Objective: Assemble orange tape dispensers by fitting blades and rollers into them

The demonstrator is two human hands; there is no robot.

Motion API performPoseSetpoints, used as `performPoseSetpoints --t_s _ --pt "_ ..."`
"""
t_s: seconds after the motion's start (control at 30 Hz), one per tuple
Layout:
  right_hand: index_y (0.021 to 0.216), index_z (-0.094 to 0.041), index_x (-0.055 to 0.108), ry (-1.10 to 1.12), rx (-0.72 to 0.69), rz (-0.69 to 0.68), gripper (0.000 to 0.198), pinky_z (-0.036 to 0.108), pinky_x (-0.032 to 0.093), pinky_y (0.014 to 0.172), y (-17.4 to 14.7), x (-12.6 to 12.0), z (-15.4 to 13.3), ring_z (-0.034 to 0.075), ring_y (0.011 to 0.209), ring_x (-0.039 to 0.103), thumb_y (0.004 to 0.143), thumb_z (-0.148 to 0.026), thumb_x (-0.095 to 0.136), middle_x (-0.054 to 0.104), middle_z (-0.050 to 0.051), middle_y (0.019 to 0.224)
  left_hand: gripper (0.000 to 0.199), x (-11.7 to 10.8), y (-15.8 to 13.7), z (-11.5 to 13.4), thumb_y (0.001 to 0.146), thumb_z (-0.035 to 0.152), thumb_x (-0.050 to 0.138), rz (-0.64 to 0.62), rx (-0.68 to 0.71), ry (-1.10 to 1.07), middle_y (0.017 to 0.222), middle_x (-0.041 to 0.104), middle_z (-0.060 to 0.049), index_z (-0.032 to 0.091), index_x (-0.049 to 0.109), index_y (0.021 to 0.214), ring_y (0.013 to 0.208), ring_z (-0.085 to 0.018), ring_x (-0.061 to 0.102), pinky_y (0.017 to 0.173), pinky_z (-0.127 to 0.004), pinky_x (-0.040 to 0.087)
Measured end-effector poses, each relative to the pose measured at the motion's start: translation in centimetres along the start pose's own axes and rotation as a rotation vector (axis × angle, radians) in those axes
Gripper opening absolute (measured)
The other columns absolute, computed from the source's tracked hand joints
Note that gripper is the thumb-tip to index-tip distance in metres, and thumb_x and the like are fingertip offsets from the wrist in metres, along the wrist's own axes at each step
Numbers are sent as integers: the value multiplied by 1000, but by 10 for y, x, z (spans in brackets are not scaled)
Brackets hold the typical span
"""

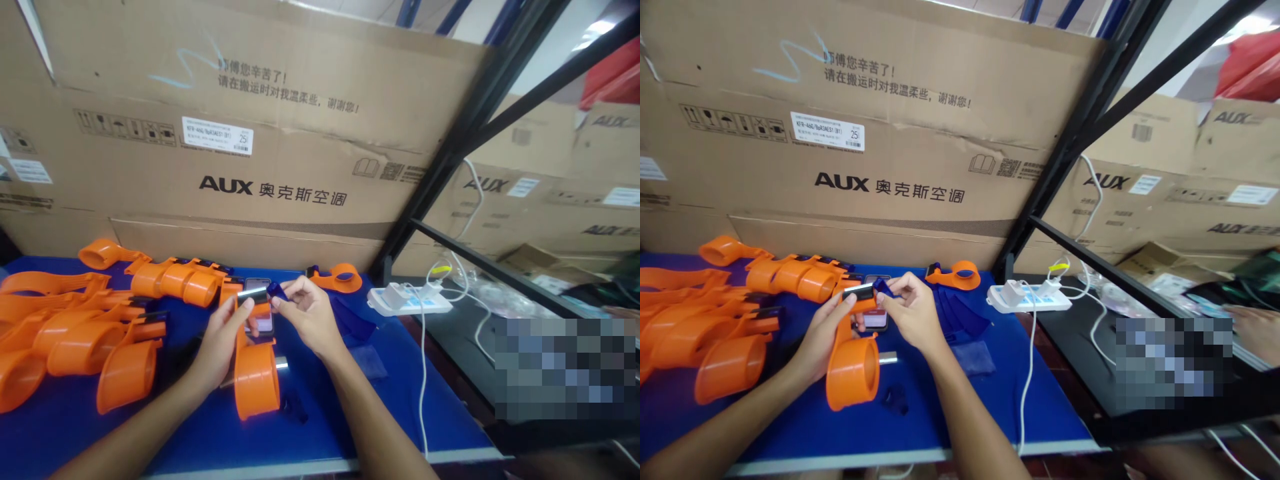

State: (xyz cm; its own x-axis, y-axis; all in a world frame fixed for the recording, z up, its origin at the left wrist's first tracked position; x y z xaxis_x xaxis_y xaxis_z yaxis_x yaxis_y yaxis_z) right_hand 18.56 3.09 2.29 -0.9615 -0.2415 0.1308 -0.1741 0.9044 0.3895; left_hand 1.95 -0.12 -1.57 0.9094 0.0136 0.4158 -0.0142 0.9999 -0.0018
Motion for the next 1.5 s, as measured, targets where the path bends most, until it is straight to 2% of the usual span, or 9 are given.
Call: performPoseSetpoints --t_s 0.2,0.4,0.63,0.8,1.07,1.5 --pt "80 -21 62 -178 -176 -13 23 33 61 84 -4 4 5 20 99 70 80 -27 85 69 6 104 51 -4 5 5 87 62 70 -9 -25 -10 72 64 -1 19 63 113 57 -15 62 57 -28 55" --pt "92 -22 73 -292 -239 -83 2 36 63 87 -7 5 8 22 103 72 91 -24 73 73 9 113 42 -5 7 16 84 56 75 -24 -20 -69 72 66 -1 20 61 100 58 -14 63 59 -27 56" --pt "92 -23 72 -473 -346 -48 3 37 63 84 -11 8 4 23 97 74 92 -22 69 75 9 110 36 -12 9 14 78 39 84 -31 29 34 79 68 -1 19 62 97 61 -14 65 62 -28 57" --pt "87 -24 68 -609 -451 -53 6 39 60 84 -12 10 -2 23 95 73 93 -20 67 75 9 102 32 -14 11 13 82 41 79 -19 64 124 76 68 0 19 60 96 52 -13 63 57 -26 52" --pt "87 -24 64 -623 -520 -42 9 36 56 78 -13 12 1 22 88 70 93 -18 65 72 8 94 26 -14 10 12 86 40 72 -30 76 191 79 68 1 20 60 96 51 -14 65 57 -26 51" --pt "87 -24 64 -617 -497 -71 9 37 56 79 -13 10 -1 23 91 69 94 -20 65 71 9 97 30 -12 10 14 81 42 76 -24 53 146 74 69 0 19 61 94 50 -15 64 56 -27 51"
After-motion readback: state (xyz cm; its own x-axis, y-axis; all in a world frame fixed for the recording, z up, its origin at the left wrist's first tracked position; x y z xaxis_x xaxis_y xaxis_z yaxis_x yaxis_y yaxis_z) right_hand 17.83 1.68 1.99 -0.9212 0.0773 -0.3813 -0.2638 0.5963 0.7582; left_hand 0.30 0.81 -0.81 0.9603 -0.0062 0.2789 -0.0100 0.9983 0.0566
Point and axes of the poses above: each hand's wrist, its own y-axis towards the middle knuckle, its own x-axis out of the palm, z = x × y, the point moved 1 cm from there along y, towards the middle knuckle
